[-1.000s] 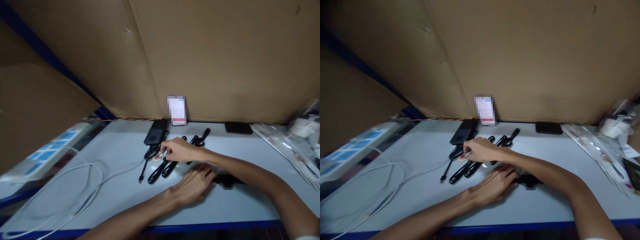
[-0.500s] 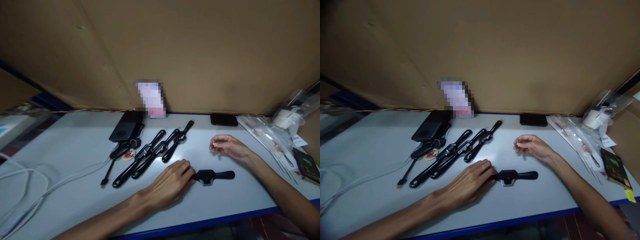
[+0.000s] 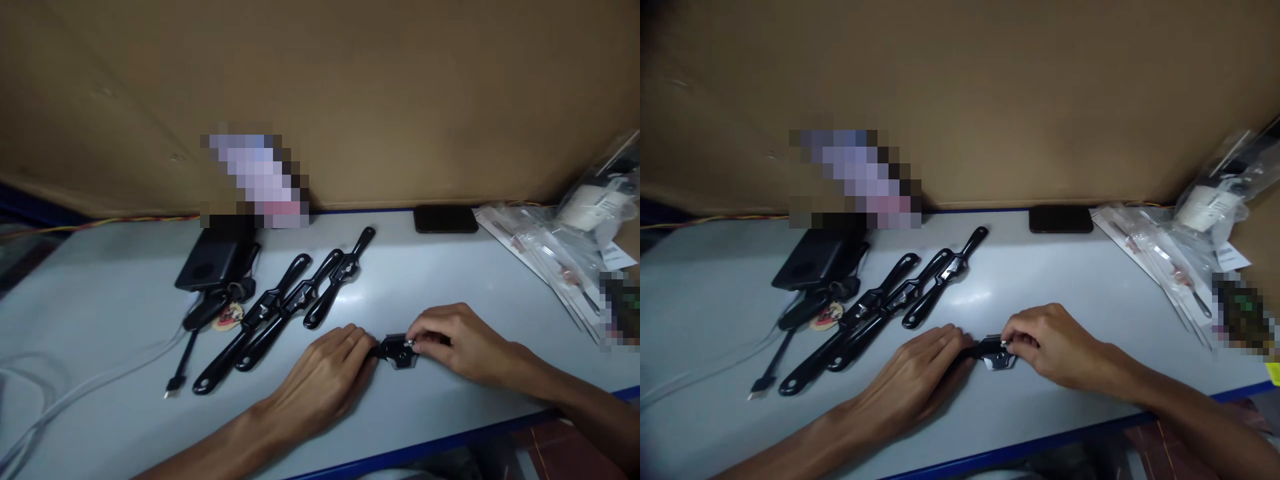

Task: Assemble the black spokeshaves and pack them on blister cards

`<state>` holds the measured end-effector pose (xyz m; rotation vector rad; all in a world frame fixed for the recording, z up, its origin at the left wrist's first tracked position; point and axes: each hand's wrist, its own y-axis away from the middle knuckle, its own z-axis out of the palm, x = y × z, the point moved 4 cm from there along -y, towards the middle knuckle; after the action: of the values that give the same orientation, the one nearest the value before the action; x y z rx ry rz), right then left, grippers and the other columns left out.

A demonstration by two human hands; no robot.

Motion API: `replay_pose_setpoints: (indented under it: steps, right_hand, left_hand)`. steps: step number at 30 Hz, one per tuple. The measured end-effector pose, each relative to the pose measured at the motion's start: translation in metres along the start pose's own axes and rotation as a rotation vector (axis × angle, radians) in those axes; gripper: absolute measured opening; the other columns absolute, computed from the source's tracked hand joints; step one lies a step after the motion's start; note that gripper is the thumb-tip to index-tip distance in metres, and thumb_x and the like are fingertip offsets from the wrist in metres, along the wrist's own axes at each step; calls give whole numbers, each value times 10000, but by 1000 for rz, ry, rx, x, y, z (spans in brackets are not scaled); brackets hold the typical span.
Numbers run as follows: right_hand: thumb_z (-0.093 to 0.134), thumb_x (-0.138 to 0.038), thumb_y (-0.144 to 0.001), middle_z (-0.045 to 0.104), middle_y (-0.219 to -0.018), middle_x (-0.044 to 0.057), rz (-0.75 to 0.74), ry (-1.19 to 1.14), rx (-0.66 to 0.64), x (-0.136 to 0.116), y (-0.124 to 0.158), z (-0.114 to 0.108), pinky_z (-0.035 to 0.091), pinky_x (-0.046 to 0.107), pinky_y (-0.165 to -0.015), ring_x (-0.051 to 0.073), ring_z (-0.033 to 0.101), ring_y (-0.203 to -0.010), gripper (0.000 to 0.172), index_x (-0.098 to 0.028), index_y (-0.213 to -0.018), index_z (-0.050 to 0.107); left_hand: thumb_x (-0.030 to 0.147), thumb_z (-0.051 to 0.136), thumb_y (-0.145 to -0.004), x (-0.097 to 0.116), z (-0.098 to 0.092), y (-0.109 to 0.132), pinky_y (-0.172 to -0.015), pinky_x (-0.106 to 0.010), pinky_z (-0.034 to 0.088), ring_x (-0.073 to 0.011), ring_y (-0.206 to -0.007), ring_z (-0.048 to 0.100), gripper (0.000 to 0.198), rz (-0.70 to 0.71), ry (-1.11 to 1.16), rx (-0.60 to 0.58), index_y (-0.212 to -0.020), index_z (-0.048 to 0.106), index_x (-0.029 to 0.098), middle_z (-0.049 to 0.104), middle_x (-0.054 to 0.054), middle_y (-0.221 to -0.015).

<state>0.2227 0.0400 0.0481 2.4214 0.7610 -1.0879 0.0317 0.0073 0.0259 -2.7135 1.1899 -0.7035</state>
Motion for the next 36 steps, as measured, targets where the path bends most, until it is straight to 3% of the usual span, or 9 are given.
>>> replay_pose_setpoints:
  steps: [4,9,16,21,26,30,33,36]
  right_hand:
    - [573,-163,-949,692,-868,39,-125,142,-21,-4,4,8,474,272,-740,150,620,-798,146,-192,-944,717]
    - [506,-190,-996,658,-842,54,-194,187,3,-5,5,16,475,295,-721,166,579,-786,219,-166,-923,710]
    - [476,-136,-994,659,-855,61,-240,228,-43,-10,7,19,488,295,-727,170,578,-804,236,-156,-949,707]
    - [404,-59,-971,627,-853,81,-278,390,-42,-16,12,24,503,312,-697,193,553,-792,304,-145,-998,695]
    - [353,-27,-953,627,-902,114,-330,563,-17,-22,16,28,533,357,-766,228,560,-854,350,-125,-1060,671]
    - [367,0,-931,634,-919,116,-353,537,25,-25,16,27,540,363,-750,234,568,-858,353,-96,-1152,625]
    - [419,-36,-942,633,-891,90,-303,435,34,-23,14,26,528,345,-731,213,569,-814,273,-115,-1098,629]
    - [477,-92,-948,624,-842,70,-258,352,49,-21,12,27,509,332,-705,199,573,-770,175,-134,-973,645]
  left_hand:
    - [150,392,-981,0,0,0,-561,-301,452,-168,-638,528,164,3,-4,23,-888,523,185,581,-24,-749]
    - [140,395,-979,0,1,1,-563,-307,452,-171,-640,522,156,17,-20,43,-908,527,180,584,-26,-754]
    - [141,392,-984,-1,2,0,-573,-316,451,-179,-646,523,158,20,-20,37,-912,528,176,578,-26,-758]
    - [131,376,-984,1,2,1,-573,-328,443,-190,-648,512,174,33,-42,18,-908,526,174,574,-31,-762]
    - [134,366,-986,0,3,0,-581,-326,431,-189,-647,501,188,33,-51,13,-899,527,175,572,-30,-761]
    - [143,350,-984,1,3,0,-585,-327,429,-189,-643,515,203,13,-71,-28,-897,530,175,573,-31,-763]
    - [341,446,-993,4,5,-1,-610,-353,454,-215,-679,562,209,-21,-128,-79,-905,538,176,599,-46,-802]
    - [634,560,-893,7,8,-4,-614,-369,464,-246,-697,610,462,-69,-232,-98,-897,562,172,626,-54,-800]
